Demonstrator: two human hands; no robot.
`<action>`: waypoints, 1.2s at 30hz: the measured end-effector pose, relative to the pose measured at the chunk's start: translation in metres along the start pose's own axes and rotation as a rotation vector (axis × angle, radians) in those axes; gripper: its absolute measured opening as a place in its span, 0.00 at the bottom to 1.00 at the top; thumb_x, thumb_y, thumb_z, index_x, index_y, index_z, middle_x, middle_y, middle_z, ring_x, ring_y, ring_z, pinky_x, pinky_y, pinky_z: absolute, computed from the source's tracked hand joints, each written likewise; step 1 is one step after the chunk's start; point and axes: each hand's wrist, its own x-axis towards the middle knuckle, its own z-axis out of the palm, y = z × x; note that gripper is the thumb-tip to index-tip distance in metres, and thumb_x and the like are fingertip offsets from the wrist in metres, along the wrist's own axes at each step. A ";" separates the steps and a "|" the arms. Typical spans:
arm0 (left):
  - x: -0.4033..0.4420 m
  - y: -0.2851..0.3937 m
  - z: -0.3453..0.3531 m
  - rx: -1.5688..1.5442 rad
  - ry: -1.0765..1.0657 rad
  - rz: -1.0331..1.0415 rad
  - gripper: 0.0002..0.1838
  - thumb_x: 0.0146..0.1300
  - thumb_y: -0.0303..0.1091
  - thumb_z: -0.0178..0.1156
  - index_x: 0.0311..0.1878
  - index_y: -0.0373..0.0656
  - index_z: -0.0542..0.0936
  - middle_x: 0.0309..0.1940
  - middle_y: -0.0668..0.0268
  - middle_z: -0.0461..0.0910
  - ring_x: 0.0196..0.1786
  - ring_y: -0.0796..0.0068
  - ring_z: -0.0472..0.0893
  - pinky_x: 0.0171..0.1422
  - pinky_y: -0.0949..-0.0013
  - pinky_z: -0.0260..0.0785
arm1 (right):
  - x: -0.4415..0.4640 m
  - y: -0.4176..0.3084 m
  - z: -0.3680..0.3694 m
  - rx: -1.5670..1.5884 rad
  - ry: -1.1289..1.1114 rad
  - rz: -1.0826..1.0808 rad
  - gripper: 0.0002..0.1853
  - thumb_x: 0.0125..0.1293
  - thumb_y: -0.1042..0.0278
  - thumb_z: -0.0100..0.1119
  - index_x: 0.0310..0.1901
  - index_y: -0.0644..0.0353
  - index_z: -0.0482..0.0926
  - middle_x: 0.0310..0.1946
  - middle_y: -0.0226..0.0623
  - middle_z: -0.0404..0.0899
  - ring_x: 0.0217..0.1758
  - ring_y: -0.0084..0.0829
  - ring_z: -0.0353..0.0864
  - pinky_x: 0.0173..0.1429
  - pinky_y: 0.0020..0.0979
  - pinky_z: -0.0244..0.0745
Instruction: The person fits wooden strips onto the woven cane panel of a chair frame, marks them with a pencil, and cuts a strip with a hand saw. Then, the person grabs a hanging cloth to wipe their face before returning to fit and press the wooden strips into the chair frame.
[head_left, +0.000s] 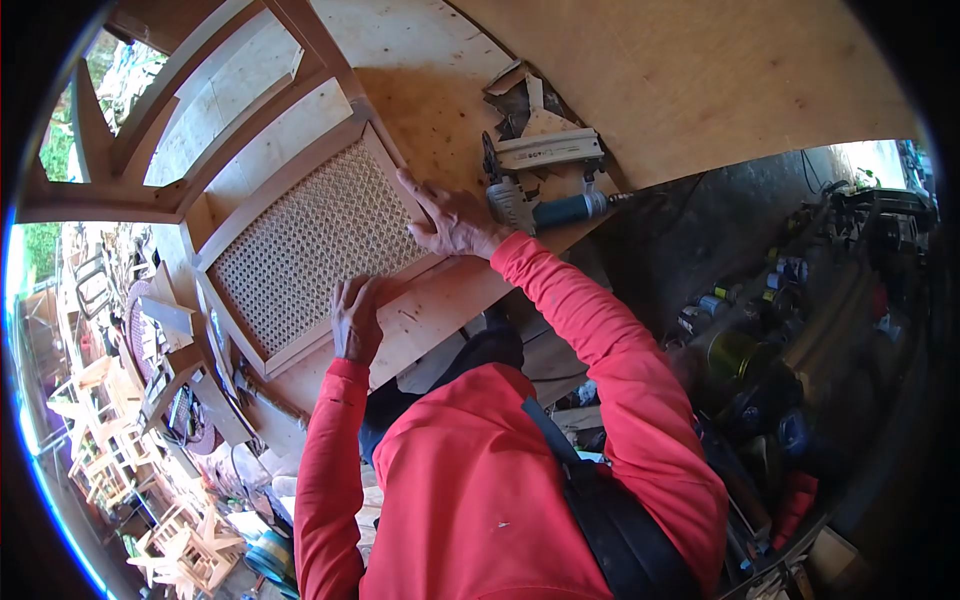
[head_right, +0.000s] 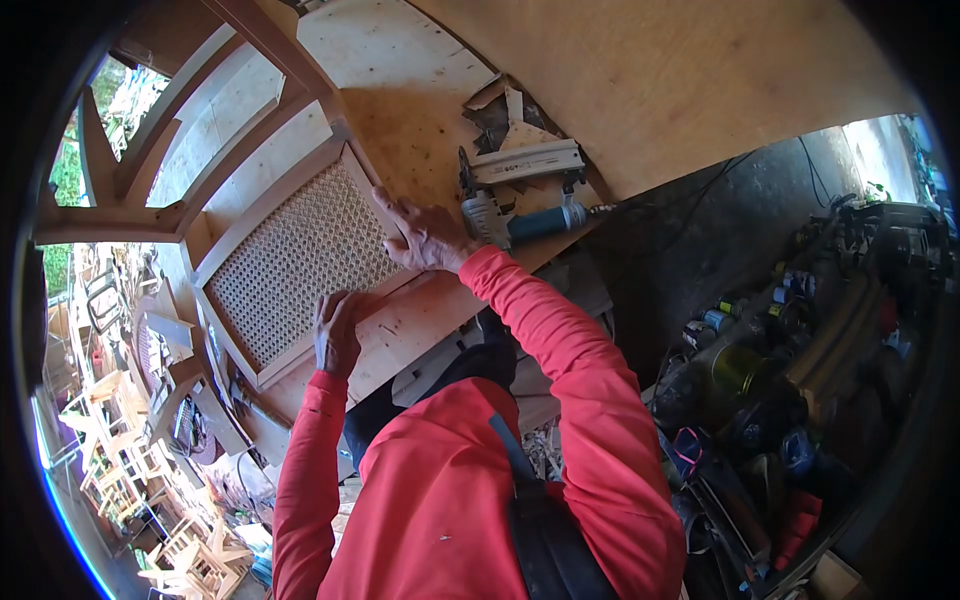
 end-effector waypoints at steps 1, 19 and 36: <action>0.000 0.000 0.000 0.004 -0.003 0.004 0.22 0.63 0.17 0.64 0.60 0.41 0.86 0.54 0.57 0.83 0.55 0.48 0.80 0.62 0.50 0.74 | -0.001 -0.002 -0.001 0.001 0.020 -0.004 0.55 0.67 0.54 0.69 0.91 0.51 0.49 0.50 0.56 0.83 0.42 0.60 0.87 0.44 0.53 0.87; 0.002 -0.001 0.003 -0.014 0.010 0.051 0.23 0.60 0.13 0.60 0.59 0.38 0.85 0.54 0.52 0.83 0.55 0.44 0.80 0.61 0.48 0.75 | 0.004 -0.004 -0.006 0.043 -0.071 0.015 0.56 0.69 0.55 0.71 0.91 0.49 0.45 0.59 0.59 0.81 0.52 0.62 0.88 0.57 0.52 0.87; -0.004 -0.006 0.019 -0.121 0.134 0.010 0.21 0.53 0.19 0.61 0.51 0.43 0.86 0.52 0.56 0.83 0.60 0.45 0.79 0.66 0.50 0.73 | 0.006 0.014 0.005 0.131 0.004 -0.127 0.47 0.71 0.68 0.69 0.89 0.57 0.57 0.79 0.59 0.72 0.80 0.54 0.77 0.78 0.45 0.79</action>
